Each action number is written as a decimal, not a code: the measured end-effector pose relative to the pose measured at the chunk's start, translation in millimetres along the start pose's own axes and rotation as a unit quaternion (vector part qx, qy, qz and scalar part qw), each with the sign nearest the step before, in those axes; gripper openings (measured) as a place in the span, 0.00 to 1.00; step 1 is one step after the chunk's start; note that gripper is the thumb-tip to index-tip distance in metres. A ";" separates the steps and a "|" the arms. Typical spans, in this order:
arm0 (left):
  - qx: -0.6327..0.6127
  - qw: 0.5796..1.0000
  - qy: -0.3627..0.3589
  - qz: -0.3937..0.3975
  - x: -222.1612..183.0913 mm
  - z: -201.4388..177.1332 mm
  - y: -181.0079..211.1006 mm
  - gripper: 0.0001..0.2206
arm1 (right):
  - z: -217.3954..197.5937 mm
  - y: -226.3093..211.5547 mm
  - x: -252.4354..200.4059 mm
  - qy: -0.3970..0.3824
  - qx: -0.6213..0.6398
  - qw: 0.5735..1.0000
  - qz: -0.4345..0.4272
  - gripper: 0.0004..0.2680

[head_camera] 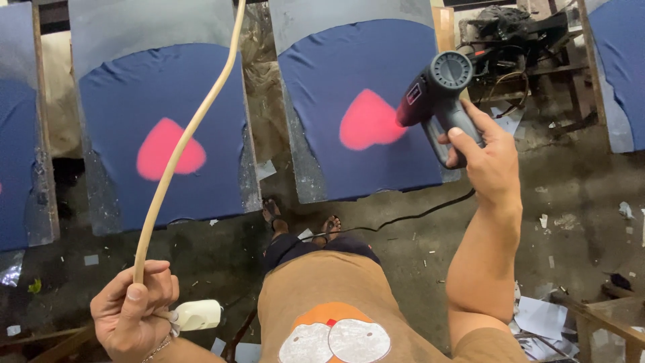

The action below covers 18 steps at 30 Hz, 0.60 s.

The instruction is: The person uses a heat gun to dry the pink heart designs printed on several blue and white garments that are laid out on printing stations.

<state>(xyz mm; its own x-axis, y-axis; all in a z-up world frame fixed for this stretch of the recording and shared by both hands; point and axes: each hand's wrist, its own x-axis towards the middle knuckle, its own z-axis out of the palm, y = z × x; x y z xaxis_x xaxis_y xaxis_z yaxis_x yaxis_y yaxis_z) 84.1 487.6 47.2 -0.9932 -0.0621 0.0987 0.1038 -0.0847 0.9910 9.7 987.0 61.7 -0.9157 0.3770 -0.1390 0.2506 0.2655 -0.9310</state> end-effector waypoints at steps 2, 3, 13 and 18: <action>-0.015 1.000 -0.004 0.010 -0.1 -3.5 -4.8 0.17 | -5.5 2.5 3.6 0.012 -0.018 1.000 -0.011 0.21; -0.015 1.000 -0.003 0.010 0.3 -2.6 -4.6 0.17 | -7.0 6.4 5.6 0.012 -0.018 1.000 -0.011 0.21; 0.002 1.000 0.009 0.005 -2.1 -0.5 -2.9 0.17 | 14.2 -3.5 13.0 -0.020 -0.014 1.000 -0.015 0.22; 0.000 1.000 0.021 0.005 -5.5 2.4 -1.1 0.17 | 34.9 -2.8 20.8 -0.066 -0.014 0.998 0.001 0.23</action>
<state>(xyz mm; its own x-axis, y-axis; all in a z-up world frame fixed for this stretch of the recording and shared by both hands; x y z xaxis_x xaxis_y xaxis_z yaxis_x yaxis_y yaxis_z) 89.3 490.4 45.8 -0.9891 -0.1039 0.1046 0.1135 -0.0833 0.9900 -21.0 963.0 49.6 -0.9484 0.2577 -0.1850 0.2585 0.2896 -0.9216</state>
